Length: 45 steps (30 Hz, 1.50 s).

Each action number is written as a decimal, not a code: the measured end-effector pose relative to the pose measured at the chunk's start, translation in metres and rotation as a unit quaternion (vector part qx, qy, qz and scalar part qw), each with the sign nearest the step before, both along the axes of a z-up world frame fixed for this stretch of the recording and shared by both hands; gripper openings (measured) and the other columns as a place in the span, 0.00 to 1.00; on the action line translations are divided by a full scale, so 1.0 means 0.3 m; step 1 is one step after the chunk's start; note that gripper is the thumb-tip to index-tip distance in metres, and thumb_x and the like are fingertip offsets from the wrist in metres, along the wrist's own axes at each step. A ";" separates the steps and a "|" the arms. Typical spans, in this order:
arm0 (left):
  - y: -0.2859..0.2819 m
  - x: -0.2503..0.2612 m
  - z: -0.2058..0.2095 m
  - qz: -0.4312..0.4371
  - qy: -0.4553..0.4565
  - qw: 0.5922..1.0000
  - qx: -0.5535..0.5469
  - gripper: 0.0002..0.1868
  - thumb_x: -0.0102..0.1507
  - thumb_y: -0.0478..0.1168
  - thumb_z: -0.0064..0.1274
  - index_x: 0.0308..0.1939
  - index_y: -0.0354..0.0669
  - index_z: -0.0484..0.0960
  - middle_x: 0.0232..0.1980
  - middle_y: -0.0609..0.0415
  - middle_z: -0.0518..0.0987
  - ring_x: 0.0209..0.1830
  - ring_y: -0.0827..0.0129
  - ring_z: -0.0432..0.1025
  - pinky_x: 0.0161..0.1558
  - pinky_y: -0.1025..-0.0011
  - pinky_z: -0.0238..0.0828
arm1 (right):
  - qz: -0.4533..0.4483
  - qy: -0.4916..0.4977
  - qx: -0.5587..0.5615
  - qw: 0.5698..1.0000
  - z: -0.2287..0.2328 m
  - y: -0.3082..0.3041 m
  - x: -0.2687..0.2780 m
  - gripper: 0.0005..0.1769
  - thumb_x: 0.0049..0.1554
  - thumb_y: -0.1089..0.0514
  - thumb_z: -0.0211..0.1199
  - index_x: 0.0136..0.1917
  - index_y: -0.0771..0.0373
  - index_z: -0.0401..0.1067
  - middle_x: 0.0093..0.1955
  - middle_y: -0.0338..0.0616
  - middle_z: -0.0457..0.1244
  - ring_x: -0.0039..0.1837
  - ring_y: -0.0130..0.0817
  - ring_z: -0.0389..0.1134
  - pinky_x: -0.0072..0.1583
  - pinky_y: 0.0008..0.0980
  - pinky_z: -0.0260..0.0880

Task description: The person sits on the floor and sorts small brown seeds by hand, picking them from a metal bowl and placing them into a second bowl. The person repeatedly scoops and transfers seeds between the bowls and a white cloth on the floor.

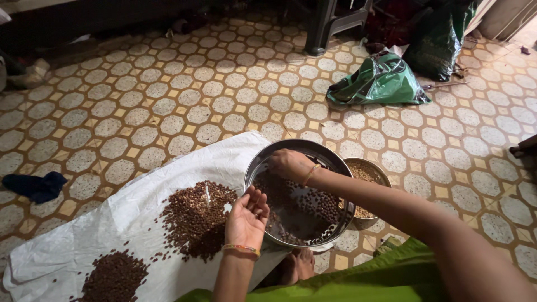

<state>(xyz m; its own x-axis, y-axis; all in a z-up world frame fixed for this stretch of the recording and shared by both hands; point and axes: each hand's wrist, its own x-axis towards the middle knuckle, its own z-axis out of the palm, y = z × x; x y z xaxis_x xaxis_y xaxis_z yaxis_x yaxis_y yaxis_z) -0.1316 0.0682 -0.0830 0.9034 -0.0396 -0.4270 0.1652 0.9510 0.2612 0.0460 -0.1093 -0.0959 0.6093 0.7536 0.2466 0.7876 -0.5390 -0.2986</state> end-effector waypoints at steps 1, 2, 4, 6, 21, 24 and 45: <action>-0.001 0.000 -0.003 0.002 0.006 1.000 0.001 0.10 0.65 0.37 0.50 0.49 0.39 0.80 0.47 0.53 0.80 0.46 0.66 0.76 0.47 0.68 0.75 | 0.003 0.005 -0.009 1.000 -0.012 0.003 0.000 0.09 0.52 0.55 0.65 0.44 0.62 0.74 0.45 0.49 0.67 0.49 0.48 0.70 0.50 0.44 0.74; -0.002 0.000 -0.005 0.004 0.012 1.000 0.002 0.10 0.65 0.37 0.50 0.48 0.39 0.79 0.47 0.54 0.80 0.46 0.66 0.76 0.47 0.68 0.75 | 0.002 0.004 -0.011 1.000 -0.022 0.005 -0.001 0.08 0.52 0.56 0.65 0.43 0.62 0.73 0.44 0.49 0.66 0.49 0.48 0.70 0.50 0.45 0.74; -0.004 -0.001 -0.002 0.005 0.019 1.000 0.009 0.10 0.65 0.37 0.50 0.48 0.40 0.79 0.46 0.54 0.80 0.45 0.67 0.76 0.47 0.68 0.74 | 0.001 0.001 -0.013 1.000 -0.032 0.006 -0.004 0.07 0.52 0.56 0.64 0.41 0.61 0.73 0.43 0.49 0.66 0.49 0.48 0.69 0.50 0.45 0.73; -0.002 -0.004 0.009 0.007 0.021 0.999 0.023 0.09 0.65 0.37 0.50 0.48 0.40 0.79 0.46 0.54 0.80 0.44 0.67 0.76 0.46 0.68 0.74 | -0.008 0.010 -0.025 1.000 -0.028 0.009 -0.001 0.07 0.53 0.56 0.64 0.42 0.62 0.72 0.43 0.49 0.66 0.49 0.47 0.69 0.51 0.45 0.73; 0.010 -0.004 0.070 0.056 0.035 0.998 0.018 0.13 0.66 0.38 0.44 0.50 0.33 0.75 0.48 0.48 0.78 0.50 0.62 0.76 0.57 0.63 0.75 | 0.004 -0.045 -0.095 0.994 0.132 0.082 -0.095 0.06 0.57 0.61 0.62 0.45 0.67 0.74 0.45 0.49 0.66 0.49 0.43 0.69 0.50 0.37 0.76; 0.010 -0.003 0.077 0.061 0.031 0.998 0.017 0.14 0.67 0.38 0.42 0.52 0.32 0.75 0.49 0.47 0.78 0.50 0.60 0.76 0.57 0.61 0.75 | 0.040 -0.022 0.051 0.998 0.278 0.062 -0.144 0.09 0.55 0.59 0.66 0.48 0.66 0.77 0.48 0.48 0.69 0.49 0.42 0.71 0.50 0.37 0.76; 0.018 -0.009 0.111 0.064 -0.018 0.998 -0.009 0.17 0.67 0.39 0.44 0.55 0.30 0.74 0.53 0.46 0.77 0.57 0.57 0.73 0.64 0.59 0.71 | 0.021 -0.020 0.005 1.000 0.036 0.078 -0.110 0.07 0.54 0.55 0.64 0.45 0.58 0.76 0.50 0.45 0.67 0.53 0.43 0.70 0.49 0.40 0.76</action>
